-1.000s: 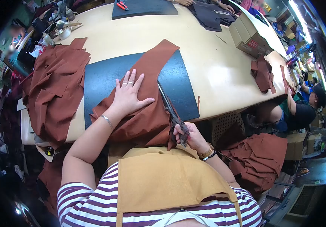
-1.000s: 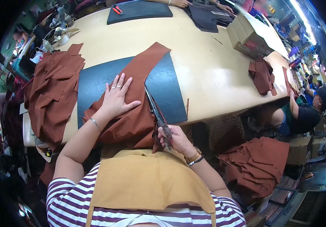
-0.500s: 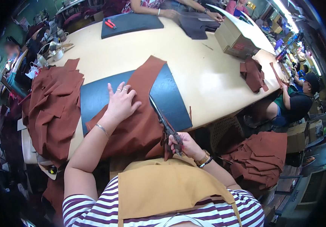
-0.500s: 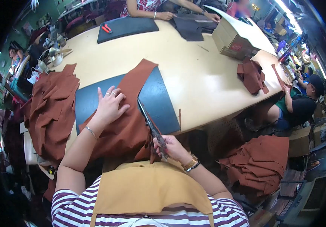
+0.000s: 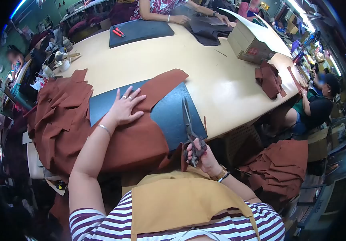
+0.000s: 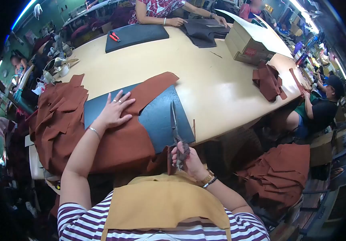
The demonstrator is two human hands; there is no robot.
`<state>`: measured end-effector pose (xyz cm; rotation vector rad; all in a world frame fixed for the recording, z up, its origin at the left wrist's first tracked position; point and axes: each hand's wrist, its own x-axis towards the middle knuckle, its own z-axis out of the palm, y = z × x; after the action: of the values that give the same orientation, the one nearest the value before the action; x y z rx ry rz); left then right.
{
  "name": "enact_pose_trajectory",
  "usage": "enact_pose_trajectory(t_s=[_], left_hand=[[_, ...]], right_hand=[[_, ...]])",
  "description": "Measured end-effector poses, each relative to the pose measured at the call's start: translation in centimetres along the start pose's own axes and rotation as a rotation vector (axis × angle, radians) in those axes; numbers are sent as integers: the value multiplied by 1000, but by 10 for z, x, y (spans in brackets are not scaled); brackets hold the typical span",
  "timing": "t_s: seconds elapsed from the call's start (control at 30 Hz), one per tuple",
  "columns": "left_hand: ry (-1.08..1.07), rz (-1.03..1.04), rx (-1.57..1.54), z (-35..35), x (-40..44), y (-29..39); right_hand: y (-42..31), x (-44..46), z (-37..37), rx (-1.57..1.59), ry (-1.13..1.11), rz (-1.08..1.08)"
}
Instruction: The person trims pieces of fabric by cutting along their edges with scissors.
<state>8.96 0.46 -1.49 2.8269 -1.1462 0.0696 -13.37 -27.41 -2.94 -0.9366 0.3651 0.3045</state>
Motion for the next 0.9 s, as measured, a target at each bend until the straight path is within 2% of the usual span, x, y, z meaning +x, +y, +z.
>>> enact_pose_trajectory(t_s=[0.13,0.23,0.33,0.43,0.63,0.77,0.8,0.9], left_hand=[[-2,-81,-47,-15,33,16],[168,-138,-203,8,74,46],[296,-212,-192,38,109,64],[239,-255,-172,46,116,70],[114,-24,-328,32,75,53],[38,73,-443,19,34,52],[5,80,-421,17,26,53],[-16,108,-300,12,7,57]], right_hand=[[2,-2,-3,-30,14,-10],[4,-1,-2,0,-9,-9],[3,-2,-2,-4,11,5],[0,-8,-11,12,-33,48],[-13,-21,-35,73,-189,83],[-14,-16,-41,41,-151,122],[-15,-14,-43,37,-227,103],[-17,-14,-35,-15,-139,62]])
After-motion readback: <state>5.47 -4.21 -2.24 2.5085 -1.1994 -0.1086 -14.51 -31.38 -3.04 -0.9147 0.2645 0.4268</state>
